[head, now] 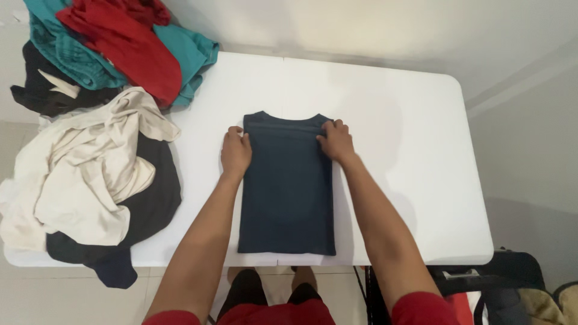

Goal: The person smooths out a shirt on a table, folds it into a long rectangle, rolls it tightly into a cylinder, and places it into an open suitcase alongside other rolled clothes.

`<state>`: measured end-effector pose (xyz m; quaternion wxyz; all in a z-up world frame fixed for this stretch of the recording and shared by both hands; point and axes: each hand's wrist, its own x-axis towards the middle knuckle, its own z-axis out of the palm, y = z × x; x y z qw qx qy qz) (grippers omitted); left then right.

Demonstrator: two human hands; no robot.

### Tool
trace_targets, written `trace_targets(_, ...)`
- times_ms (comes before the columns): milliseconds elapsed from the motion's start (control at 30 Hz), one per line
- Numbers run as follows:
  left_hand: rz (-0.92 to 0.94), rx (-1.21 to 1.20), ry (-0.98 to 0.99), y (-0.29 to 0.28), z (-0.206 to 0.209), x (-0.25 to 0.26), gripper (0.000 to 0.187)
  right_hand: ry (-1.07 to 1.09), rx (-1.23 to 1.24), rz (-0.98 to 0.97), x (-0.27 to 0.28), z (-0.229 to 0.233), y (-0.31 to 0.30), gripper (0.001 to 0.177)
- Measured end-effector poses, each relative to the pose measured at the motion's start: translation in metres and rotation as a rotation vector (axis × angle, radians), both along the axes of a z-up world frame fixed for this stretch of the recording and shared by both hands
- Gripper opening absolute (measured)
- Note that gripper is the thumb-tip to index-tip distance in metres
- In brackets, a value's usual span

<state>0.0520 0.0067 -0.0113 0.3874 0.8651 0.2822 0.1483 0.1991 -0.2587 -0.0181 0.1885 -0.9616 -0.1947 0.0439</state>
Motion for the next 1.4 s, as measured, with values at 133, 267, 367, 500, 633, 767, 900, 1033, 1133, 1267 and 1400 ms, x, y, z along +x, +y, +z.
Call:
trace_targets(133, -0.069, 0.214, -0.244, -0.027, 0.009, -0.043, 0.028, -0.472, 0.107, 0.104, -0.045, 0.003, 0.021, 0.041)
trace_targets(267, -0.254, 0.389, -0.285, -0.069, 0.004, -0.114, 0.033, -0.453, 0.162, 0.487, -0.078, 0.006, 0.062, 0.043)
trace_targets(367, -0.352, 0.48, -0.111, -0.078, -0.003, -0.145, 0.055, -0.303, -0.01, 0.628, -0.101, 0.002, 0.096, 0.05)
trace_targets(500, -0.382, 0.529, 0.218, -0.071, -0.003, -0.159, 0.078, -0.221, -0.164, 0.593, -0.107, -0.002, 0.114, 0.062)
trace_targets(633, -0.385, 0.501, 0.372, -0.072, 0.003, -0.179, 0.085, -0.195, -0.213, 0.604, -0.103, -0.003, 0.113, 0.064)
trace_targets(767, -0.361, 0.475, 0.413, -0.074, 0.011, -0.196, 0.089, -0.205, -0.23, 0.599, -0.105, -0.002, 0.115, 0.064)
trace_targets(900, -0.344, 0.491, 0.357, -0.075, 0.018, -0.196, 0.091, -0.211, -0.229, 0.498, -0.115, 0.002, 0.111, 0.063)
trace_targets(1033, -0.396, 0.42, 0.018, -0.085, 0.012, -0.168, 0.071, -0.187, -0.06, 0.232, -0.142, -0.008, 0.088, 0.064)
trace_targets(1133, -0.544, 0.291, -0.113, -0.1, -0.001, -0.147, 0.063, -0.122, 0.0, 0.1, -0.164, -0.021, 0.061, 0.063)
trace_targets(1267, -0.65, 0.39, -0.032, -0.114, -0.014, -0.133, 0.062, -0.159, 0.019, 0.066, -0.18, -0.032, 0.018, 0.061)
trace_targets(1400, -0.596, 0.403, 0.149, -0.105, -0.001, -0.137, 0.08, -0.218, -0.134, 0.077, -0.18, -0.029, -0.015, 0.064)
